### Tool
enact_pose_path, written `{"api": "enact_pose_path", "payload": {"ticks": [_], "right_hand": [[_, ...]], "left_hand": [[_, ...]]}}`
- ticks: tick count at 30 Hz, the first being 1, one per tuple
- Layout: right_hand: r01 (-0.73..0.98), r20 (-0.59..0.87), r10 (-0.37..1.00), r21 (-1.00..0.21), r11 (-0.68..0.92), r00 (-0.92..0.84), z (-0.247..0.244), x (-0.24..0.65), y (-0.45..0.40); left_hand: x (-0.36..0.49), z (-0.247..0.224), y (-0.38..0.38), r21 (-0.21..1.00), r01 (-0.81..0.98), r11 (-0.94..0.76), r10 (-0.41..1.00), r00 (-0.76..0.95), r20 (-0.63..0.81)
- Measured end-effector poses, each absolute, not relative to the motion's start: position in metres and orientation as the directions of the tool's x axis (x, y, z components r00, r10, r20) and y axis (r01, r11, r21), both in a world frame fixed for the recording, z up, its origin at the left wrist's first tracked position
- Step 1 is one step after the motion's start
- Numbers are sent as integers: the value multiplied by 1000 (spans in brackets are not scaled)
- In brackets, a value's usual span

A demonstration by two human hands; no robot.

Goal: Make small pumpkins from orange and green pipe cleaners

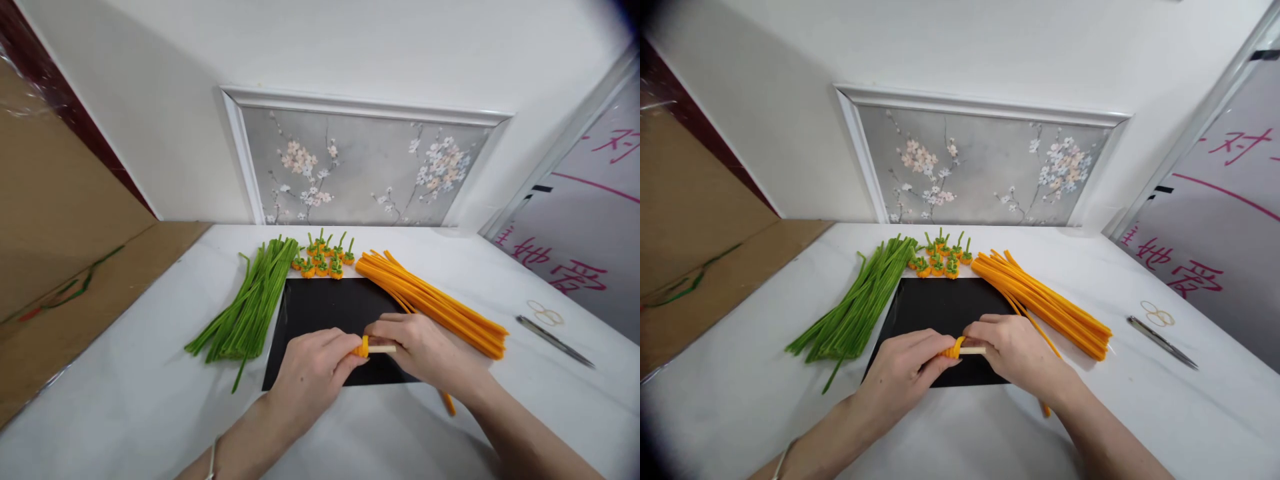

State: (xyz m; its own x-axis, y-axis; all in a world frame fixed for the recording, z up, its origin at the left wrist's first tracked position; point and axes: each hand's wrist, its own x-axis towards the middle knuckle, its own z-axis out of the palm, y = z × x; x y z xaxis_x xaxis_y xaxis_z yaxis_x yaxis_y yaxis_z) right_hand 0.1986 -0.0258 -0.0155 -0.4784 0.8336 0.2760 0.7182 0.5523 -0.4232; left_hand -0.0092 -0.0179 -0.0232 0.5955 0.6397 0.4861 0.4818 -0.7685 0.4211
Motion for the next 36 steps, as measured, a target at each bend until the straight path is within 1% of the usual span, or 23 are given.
{"api": "enact_pose_path", "payload": {"ticks": [3, 6, 9, 15, 19, 22, 25, 30, 33, 36], "right_hand": [[736, 213, 819, -363, 572, -532, -13, 197, -29], [712, 187, 783, -331, 619, -593, -14, 197, -32], [733, 164, 793, -307, 607, -587, -19, 198, -35], [756, 180, 803, -271, 596, -568, -22, 197, -42], [745, 203, 783, -243, 622, -588, -19, 195, -46], [717, 241, 748, -219, 662, -618, -18, 194, -48], [691, 319, 707, -184, 699, -631, -16, 194, -49], [678, 445, 663, -153, 719, -602, -12, 192, -47], [687, 500, 675, -197, 699, -543, -11, 194, -45], [679, 538, 700, -286, 676, -470, -11, 197, -43]], "left_hand": [[-9, -25, -18, 422, 520, -743, 670, 583, 460], [-10, -27, -17, 412, 532, -739, 673, 565, 478], [-12, -28, -15, 422, 516, -745, 667, 567, 484], [-16, -24, -13, 500, 558, -662, 749, 508, 425], [-17, -24, -9, 505, 594, -625, 780, 480, 401], [-18, -25, -6, 484, 630, -608, 794, 475, 378], [-18, -26, -6, 450, 657, -605, 796, 489, 356], [-17, -25, -10, 409, 676, -613, 790, 520, 326], [-16, -23, -10, 390, 665, -637, 771, 551, 320], [-16, -22, -11, 381, 651, -656, 754, 572, 322]]}}
